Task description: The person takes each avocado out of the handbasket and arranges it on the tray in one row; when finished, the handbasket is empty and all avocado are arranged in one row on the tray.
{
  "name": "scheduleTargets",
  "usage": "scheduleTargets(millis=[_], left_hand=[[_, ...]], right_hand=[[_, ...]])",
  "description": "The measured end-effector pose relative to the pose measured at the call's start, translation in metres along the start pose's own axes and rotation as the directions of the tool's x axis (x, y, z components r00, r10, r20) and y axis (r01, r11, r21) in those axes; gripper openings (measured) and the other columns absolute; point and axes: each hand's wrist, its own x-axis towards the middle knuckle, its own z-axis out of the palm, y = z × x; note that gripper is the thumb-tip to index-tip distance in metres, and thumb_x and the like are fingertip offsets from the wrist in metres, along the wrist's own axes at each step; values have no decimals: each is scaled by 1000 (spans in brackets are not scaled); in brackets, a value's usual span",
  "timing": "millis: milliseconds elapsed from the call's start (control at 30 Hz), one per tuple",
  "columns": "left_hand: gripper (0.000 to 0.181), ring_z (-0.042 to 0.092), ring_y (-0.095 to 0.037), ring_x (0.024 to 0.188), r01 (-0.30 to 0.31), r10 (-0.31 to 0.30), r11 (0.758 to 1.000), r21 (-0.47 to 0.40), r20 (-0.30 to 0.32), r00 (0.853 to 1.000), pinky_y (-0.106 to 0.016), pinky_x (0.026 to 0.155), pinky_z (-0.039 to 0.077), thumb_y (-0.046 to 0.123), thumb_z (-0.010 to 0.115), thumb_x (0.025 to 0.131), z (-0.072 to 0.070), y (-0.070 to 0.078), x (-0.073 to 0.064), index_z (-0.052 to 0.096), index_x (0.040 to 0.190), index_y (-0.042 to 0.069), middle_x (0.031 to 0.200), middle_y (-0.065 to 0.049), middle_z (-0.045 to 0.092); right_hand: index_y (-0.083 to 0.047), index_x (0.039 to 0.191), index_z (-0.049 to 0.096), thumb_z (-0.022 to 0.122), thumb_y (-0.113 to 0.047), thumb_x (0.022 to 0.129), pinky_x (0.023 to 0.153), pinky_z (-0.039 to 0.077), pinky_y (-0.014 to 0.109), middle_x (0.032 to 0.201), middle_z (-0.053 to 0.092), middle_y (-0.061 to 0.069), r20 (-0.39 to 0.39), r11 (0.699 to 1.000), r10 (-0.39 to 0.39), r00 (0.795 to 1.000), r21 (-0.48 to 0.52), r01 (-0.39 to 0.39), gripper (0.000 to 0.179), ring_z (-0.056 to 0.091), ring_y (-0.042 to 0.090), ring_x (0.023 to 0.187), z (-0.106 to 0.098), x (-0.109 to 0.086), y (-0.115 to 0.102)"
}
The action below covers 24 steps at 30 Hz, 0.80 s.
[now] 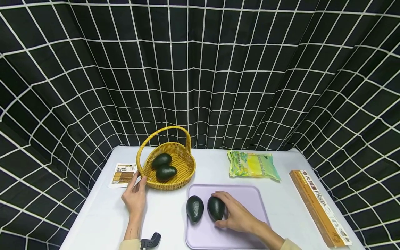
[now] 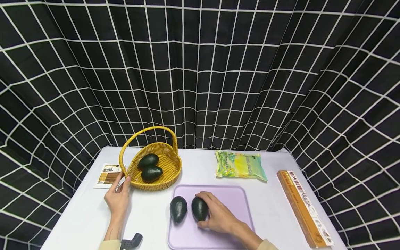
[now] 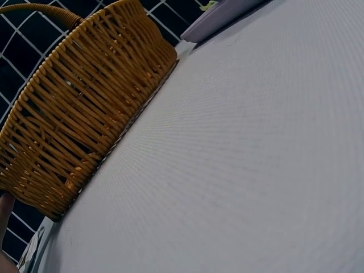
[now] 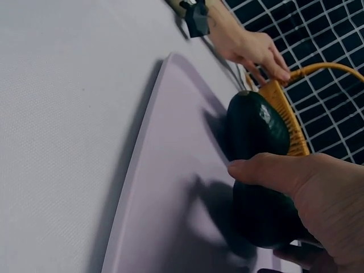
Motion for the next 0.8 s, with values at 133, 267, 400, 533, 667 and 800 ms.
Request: scheduleTargets(millis=[133,267,400,533,667,800], left_hand=[[40,68,10,100,-1,1,1000,-3,-10,1000,-10,94,58,-1,74,95,-1,-7,0,65,134,-6,135,-29,66],[41,67,10,100,5,-5,1000,3,-12,1000,-10,94,58,1,75,95,-1,-24,4,66,135,-3,136,-26,66],[42,67,10,101,16,-16,1000,-2,-3,1000,-9,94,58,3,75,95,-2,-34,7,66,136,0,138,-25,66],[42,66,11,102,18,-18,1000,7,-7,1000,-9,94,58,3,75,95,-2,-35,6,66,137,0,138,-24,66],[42,65,11,103,21,-21,1000,9,-8,1000,-9,95,58,1,74,95,-1,-21,3,65,136,-2,138,-25,66],[42,67,10,103,7,-7,1000,-6,6,1000,-8,94,57,-1,74,95,-1,-7,0,64,136,-6,137,-32,63]], right_hand=[[-14,150,50,97,-27,69,112,53,61,152,54,12,9,1000,1,1000,4,-1,94,57,33,135,1,0,-1],[-14,150,50,97,-27,69,111,54,63,152,54,14,-1,1000,-12,1000,4,12,94,58,35,134,2,0,-1],[-14,152,48,97,-29,69,113,52,62,153,52,15,5,1000,-1,1000,13,1,96,57,35,136,2,0,-1],[-15,154,46,97,-32,69,115,51,61,156,50,16,18,999,16,1000,30,-16,100,55,34,139,3,1,0],[-15,154,46,97,-34,69,115,51,61,157,49,16,18,999,21,1000,34,-22,101,54,34,140,4,1,1],[-16,154,45,98,-37,69,115,50,63,157,48,16,29,999,30,999,42,-32,103,52,36,141,2,1,0]])
